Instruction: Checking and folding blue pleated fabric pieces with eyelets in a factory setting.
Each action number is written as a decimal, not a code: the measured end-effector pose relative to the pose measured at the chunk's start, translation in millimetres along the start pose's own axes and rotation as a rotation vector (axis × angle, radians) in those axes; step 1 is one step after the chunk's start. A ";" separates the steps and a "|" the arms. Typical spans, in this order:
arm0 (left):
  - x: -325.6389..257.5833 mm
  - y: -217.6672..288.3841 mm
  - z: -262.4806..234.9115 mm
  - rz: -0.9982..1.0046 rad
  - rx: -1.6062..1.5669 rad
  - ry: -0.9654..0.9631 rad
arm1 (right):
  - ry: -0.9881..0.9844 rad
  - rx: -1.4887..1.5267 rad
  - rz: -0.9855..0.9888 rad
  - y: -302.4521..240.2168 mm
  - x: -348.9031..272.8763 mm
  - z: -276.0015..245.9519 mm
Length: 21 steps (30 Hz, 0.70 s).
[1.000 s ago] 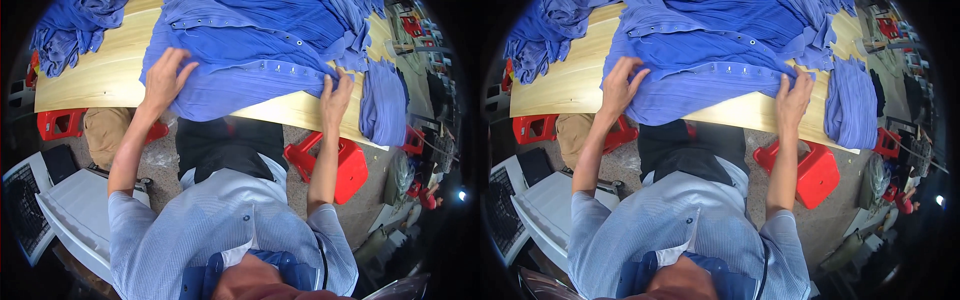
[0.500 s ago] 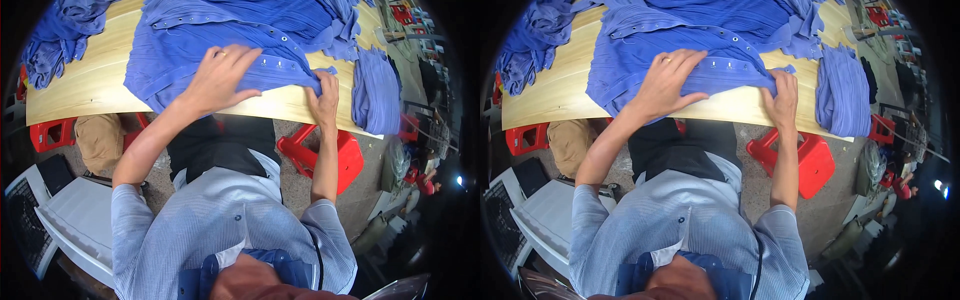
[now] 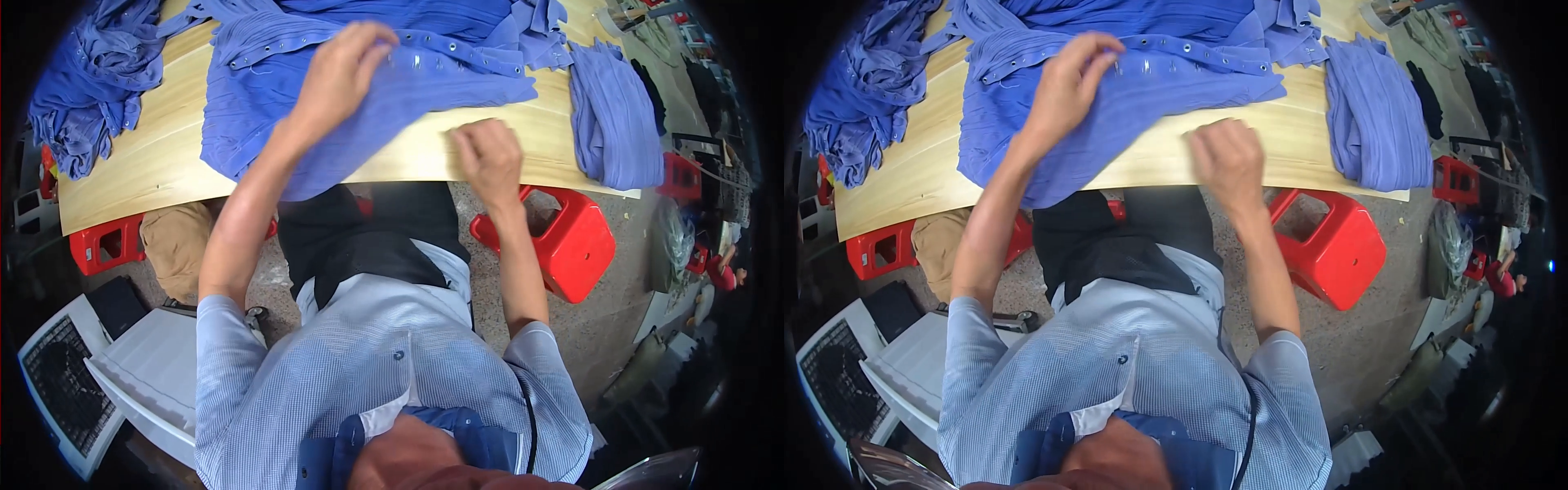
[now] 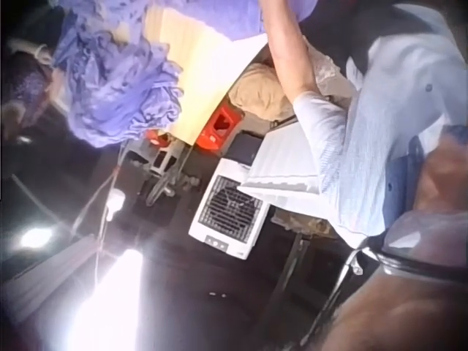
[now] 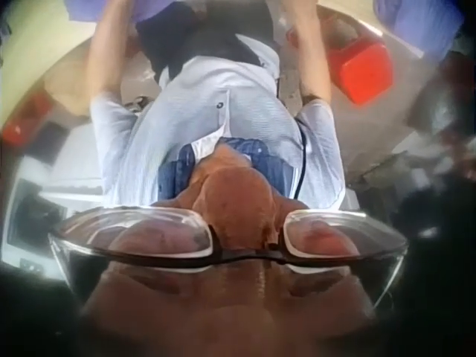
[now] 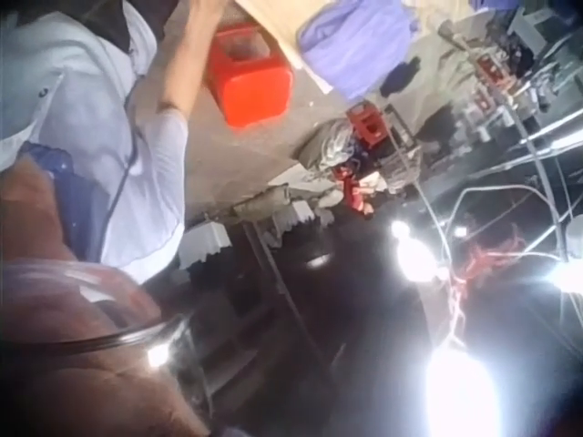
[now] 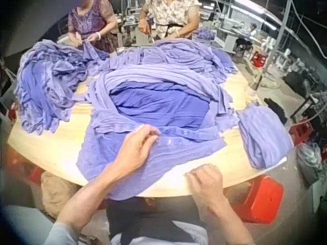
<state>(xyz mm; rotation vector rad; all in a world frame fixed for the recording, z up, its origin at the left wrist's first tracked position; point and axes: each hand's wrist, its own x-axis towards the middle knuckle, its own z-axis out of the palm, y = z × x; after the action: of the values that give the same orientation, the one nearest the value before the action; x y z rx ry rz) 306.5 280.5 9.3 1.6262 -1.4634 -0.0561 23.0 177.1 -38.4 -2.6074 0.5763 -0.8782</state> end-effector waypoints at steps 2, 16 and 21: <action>23.8 -1.8 -13.1 -0.151 -0.173 -0.031 | 0.005 0.037 -0.021 -35.2 1.1 13.9; 25.8 8.6 -61.3 -0.335 0.118 -0.212 | -0.004 0.175 0.451 -89.3 89.1 104.9; -22.4 -12.2 -55.6 -0.382 0.236 -0.388 | -0.012 0.388 0.431 -76.9 82.6 99.6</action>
<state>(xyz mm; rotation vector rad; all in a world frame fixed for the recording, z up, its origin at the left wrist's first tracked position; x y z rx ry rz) 341.2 329.2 22.2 2.1644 -1.4594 -0.4517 166.6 222.1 -39.9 -2.0351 0.8308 -0.7429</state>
